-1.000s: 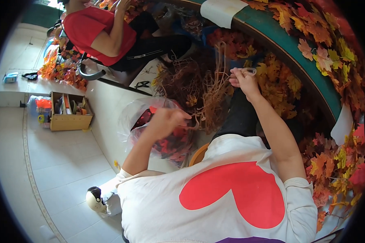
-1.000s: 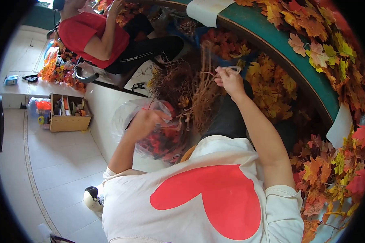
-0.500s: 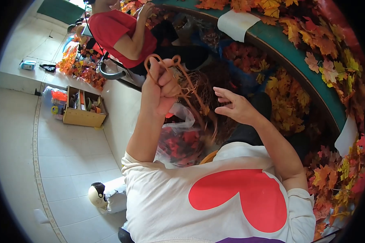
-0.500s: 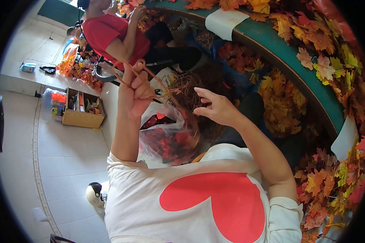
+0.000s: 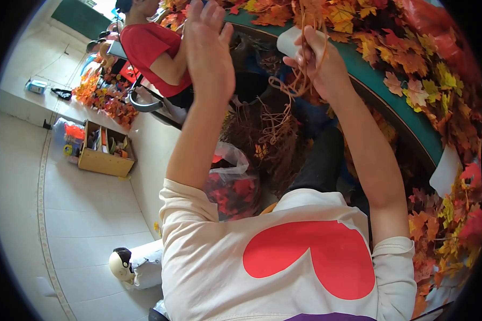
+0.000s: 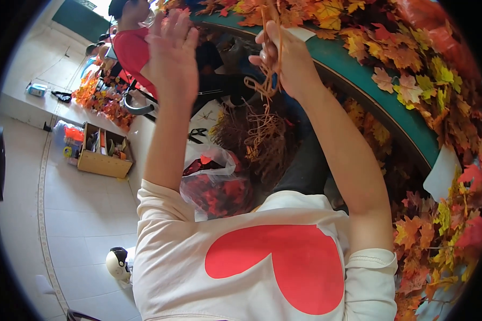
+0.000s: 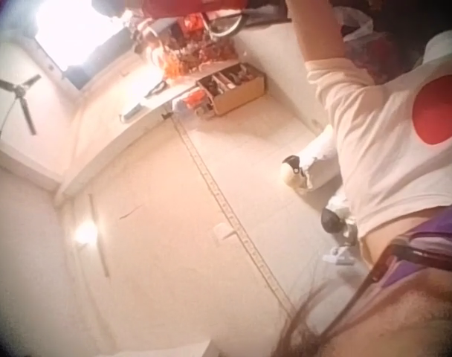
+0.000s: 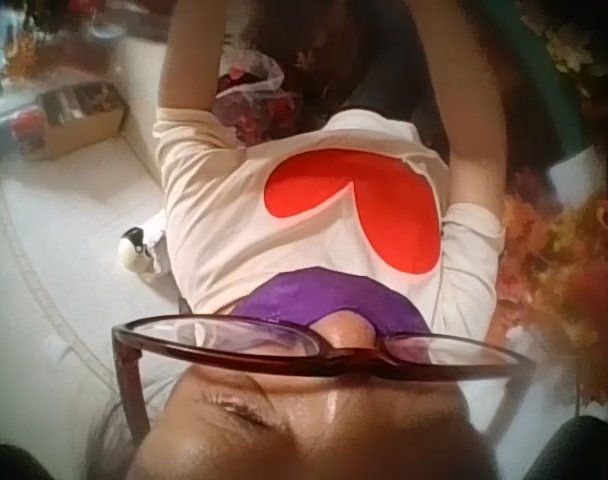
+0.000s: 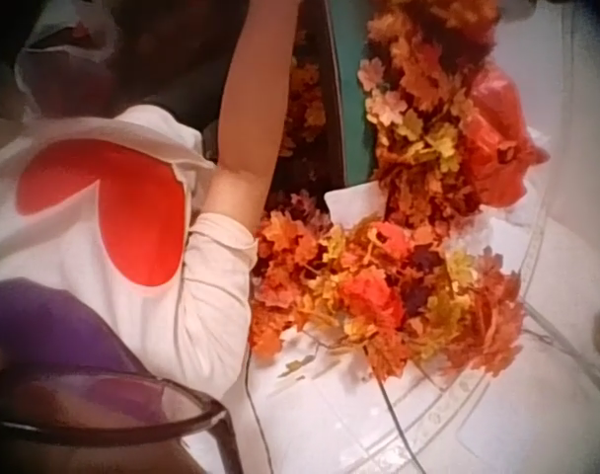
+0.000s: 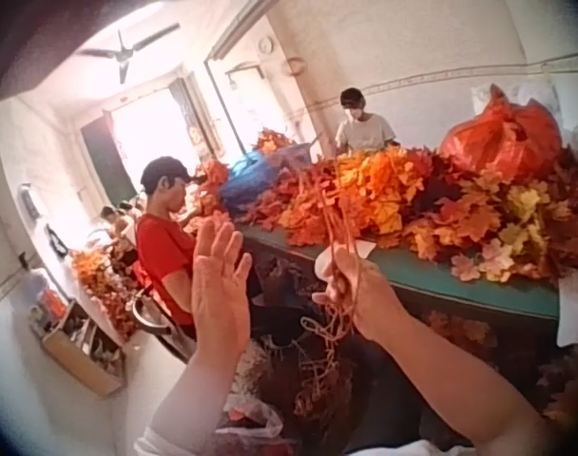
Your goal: The person assembles artificial autumn leaves onto branch stems by hand.
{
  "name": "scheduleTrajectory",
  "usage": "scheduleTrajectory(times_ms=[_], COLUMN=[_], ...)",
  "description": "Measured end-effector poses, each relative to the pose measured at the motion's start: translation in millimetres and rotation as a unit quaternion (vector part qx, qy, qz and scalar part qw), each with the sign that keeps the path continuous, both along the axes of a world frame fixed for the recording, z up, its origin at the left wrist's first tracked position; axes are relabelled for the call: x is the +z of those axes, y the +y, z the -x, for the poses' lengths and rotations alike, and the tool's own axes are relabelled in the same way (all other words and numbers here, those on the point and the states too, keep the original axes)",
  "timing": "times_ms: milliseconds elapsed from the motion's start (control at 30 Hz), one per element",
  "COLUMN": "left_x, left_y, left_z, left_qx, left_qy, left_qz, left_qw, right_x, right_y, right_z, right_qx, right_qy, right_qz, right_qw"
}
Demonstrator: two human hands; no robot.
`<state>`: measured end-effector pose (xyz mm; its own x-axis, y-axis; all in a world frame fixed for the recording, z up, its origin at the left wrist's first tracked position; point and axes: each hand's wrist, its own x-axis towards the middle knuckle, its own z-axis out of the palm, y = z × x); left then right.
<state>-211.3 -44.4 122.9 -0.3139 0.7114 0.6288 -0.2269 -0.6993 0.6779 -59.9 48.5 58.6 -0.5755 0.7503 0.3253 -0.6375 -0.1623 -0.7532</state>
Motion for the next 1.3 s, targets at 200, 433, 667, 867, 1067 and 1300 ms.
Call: scheduleTrajectory(times_ms=[200, 433, 667, 867, 1067, 1300], left_x=[-245, -306, -160, -142, -134, -133], left_y=[17, -10, 0, 7, -24, -50], left_z=[-5, -52, -74, -86, -75, -54], left_qx=[-0.11, -0.123, -0.142, -0.231, -0.297, -0.213], left_qy=[0.46, 0.293, -0.086, -0.032, -0.129, -0.105], left_qz=[0.24, 0.34, 0.177, 0.135, 0.24, 0.27], left_qw=[0.848, 0.885, 0.97, 0.963, 0.915, 0.933], right_x=[55, 102, 71, 42, 35, 28], right_y=[-22, 9, -3, -1, 12, 3], right_z=[3, -58, -57, -67, -105, -114], right_qx=[0.004, 0.21, -0.059, -0.005, -0.07, -0.048], right_qy=[0.072, 0.144, -0.033, 0.0, -0.018, -0.142], right_qz=[0.094, 0.029, 0.008, 0.087, 0.104, 0.041], right_qw=[0.993, 0.967, 0.998, 0.996, 0.992, 0.988])
